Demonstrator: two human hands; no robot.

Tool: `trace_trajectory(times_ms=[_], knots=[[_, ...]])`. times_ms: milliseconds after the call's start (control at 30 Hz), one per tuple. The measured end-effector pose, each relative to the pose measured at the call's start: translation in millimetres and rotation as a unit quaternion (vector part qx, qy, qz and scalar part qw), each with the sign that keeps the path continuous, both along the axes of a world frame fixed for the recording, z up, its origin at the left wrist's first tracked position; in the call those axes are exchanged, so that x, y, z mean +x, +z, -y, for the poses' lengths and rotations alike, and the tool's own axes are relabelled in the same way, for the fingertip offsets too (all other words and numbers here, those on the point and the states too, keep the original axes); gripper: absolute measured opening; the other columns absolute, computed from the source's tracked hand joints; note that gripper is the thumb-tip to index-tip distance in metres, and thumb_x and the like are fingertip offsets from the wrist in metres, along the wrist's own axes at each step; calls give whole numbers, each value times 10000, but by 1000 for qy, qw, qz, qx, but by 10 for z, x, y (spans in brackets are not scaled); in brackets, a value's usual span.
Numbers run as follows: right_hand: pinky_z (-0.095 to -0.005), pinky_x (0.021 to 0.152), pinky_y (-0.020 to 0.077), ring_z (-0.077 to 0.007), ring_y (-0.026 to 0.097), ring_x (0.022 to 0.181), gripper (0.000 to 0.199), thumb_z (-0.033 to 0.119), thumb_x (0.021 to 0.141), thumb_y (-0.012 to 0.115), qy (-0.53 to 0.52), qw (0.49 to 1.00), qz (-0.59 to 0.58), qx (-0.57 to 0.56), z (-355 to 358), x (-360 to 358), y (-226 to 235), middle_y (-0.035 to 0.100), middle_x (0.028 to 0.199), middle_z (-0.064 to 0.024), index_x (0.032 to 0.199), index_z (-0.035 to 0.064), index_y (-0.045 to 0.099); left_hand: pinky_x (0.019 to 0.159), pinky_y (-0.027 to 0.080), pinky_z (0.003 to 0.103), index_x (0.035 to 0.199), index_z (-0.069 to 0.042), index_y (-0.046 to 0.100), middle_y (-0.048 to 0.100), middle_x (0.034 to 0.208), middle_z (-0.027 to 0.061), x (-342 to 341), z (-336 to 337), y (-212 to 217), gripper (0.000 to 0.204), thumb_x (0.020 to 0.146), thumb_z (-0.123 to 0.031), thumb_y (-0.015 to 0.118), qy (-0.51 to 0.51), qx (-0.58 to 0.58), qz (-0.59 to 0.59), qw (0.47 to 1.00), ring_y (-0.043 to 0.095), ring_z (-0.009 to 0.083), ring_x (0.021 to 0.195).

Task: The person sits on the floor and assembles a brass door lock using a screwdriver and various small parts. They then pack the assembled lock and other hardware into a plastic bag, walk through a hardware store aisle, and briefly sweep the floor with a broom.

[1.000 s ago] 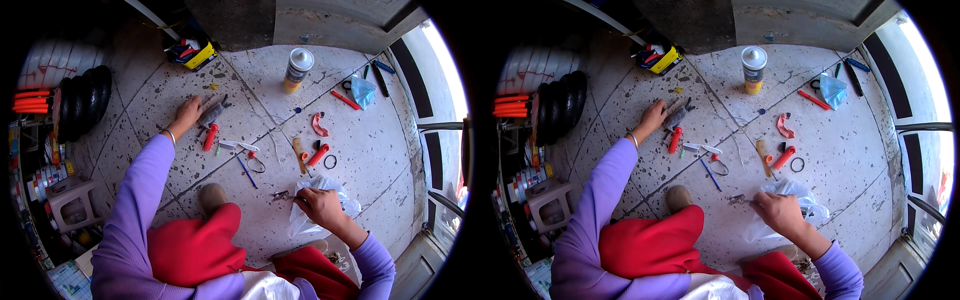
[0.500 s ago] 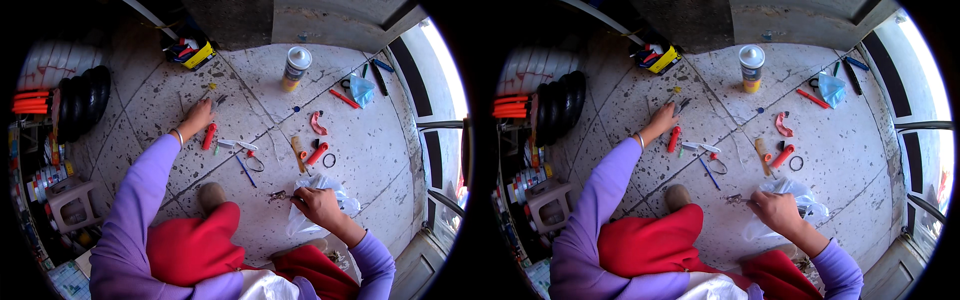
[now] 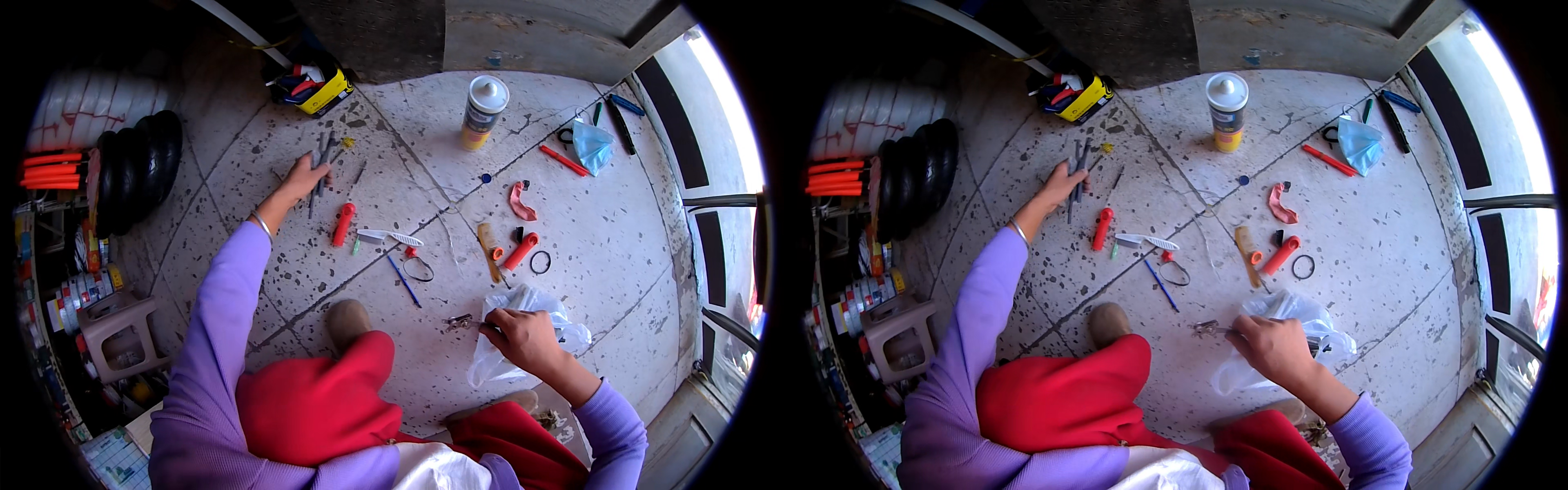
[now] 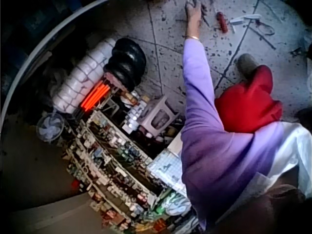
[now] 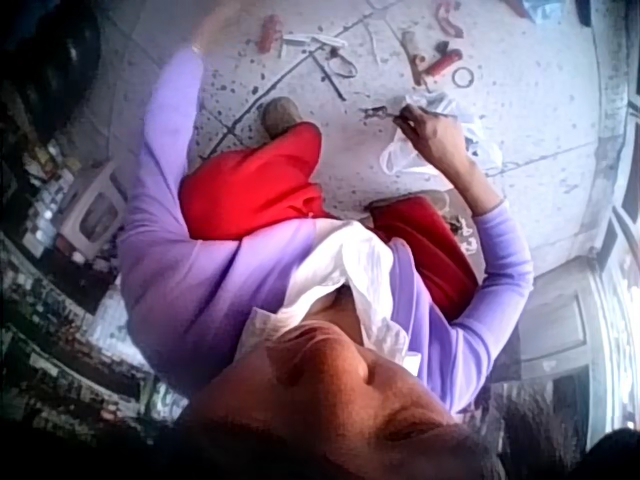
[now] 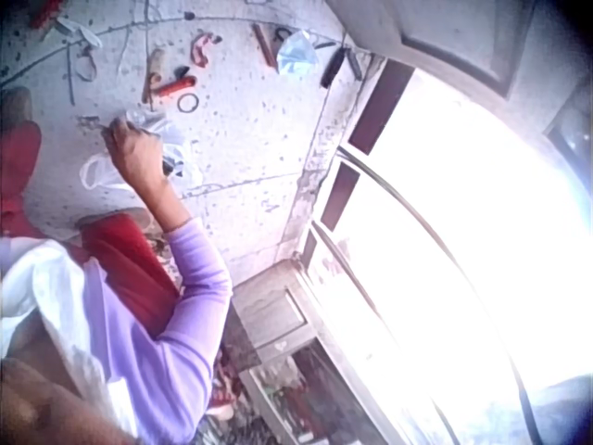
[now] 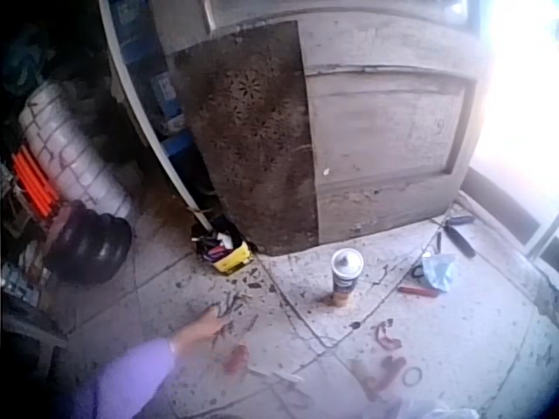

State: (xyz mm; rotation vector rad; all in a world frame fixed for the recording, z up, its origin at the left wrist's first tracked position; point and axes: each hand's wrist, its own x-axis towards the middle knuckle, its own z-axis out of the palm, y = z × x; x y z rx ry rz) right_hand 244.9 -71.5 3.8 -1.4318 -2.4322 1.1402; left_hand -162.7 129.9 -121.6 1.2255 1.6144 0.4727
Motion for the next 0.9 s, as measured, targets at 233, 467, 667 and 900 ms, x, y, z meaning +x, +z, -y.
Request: trace_trajectory(times_ms=[233,467,667,900], knots=[[-357,431,412,-263,547,519,173,237,800,555,2,1000,-8,5,-31,-35,-41,535,594,-61,752,80,498,386,409,319,748,18,538,532,533,85,-899,-19,-59,385,728,-350,648,192,13,-293,936,522,180,425],[-356,436,419,-263,550,520,175,235,792,565,0,1000,5,-5,-29,-35,-64,543,600,-62,747,76,507,379,412,332,698,36,543,551,540,117,-903,186,-263,425,679,-364,687,189,-58,-316,928,525,193,403],[-347,457,428,-261,559,537,151,196,761,607,-3,1000,16,-5,-59,-61,-50,561,628,-68,746,62,538,596,466,398,867,38,533,595,730,200,-841,100,-351,347,693,-237,653,76,125,-376,915,592,343,692],[-361,440,421,-266,557,533,128,198,791,556,-16,1000,-11,7,-46,-32,-79,547,608,-73,784,81,505,759,441,420,1011,20,502,566,947,235,-192,-27,-99,442,710,-263,660,-140,137,-362,911,537,383,904]])
